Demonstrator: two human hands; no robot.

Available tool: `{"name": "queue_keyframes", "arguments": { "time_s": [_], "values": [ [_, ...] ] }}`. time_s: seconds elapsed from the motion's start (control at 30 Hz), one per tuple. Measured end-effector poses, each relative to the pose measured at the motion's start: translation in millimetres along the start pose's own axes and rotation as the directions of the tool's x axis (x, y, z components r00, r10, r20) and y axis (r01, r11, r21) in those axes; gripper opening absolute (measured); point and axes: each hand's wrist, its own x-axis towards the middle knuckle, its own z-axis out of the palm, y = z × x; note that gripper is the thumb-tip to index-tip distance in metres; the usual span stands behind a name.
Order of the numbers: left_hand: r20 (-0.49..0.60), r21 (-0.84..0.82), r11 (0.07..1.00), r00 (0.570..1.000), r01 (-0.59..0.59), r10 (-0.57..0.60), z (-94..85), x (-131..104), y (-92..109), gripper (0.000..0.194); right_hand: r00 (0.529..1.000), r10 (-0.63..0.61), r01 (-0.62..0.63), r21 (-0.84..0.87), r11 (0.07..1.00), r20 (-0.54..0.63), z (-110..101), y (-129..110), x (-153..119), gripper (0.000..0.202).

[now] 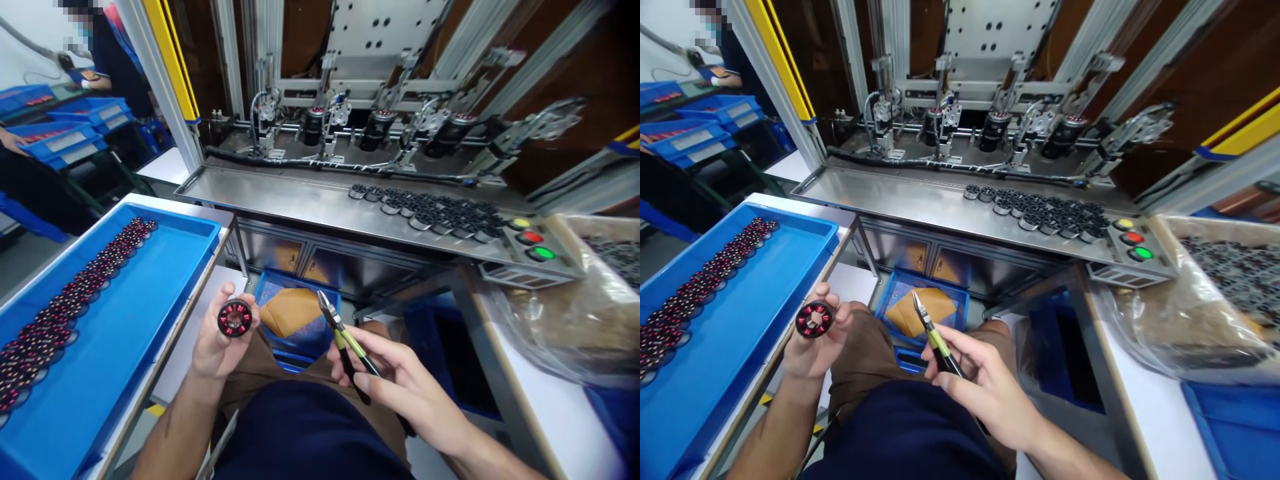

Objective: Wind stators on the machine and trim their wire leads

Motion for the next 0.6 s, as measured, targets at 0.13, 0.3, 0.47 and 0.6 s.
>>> {"name": "queue_keyframes", "arguments": {
  "time_s": [0.13,0.3,0.47,0.6],
  "values": [
    [0.027,-0.034,0.999,1.000,0.011,-0.010,-0.6,-1.8,-2.0,0.054,1.000,-0.005,0.006,0.017,1.000,-0.020,2.5,1.1,-1.6,0.040],
    [0.043,-0.042,0.999,0.999,0.015,-0.013,-1.8,-4.5,-0.8,0.056,1.000,0.008,-0.008,-0.020,1.000,-0.010,4.0,0.7,-4.0,0.041],
    [0.065,-0.087,0.995,0.997,0.038,-0.033,-1.0,-7.1,3.4,0.059,1.000,0.005,-0.005,-0.005,1.000,-0.001,3.2,2.4,-7.3,0.044],
    [0.076,-0.157,0.984,0.994,0.085,-0.074,5.5,-6.6,8.2,0.057,1.000,0.017,-0.017,-0.005,1.000,-0.025,4.0,1.2,-6.0,0.044]
  ]
}}
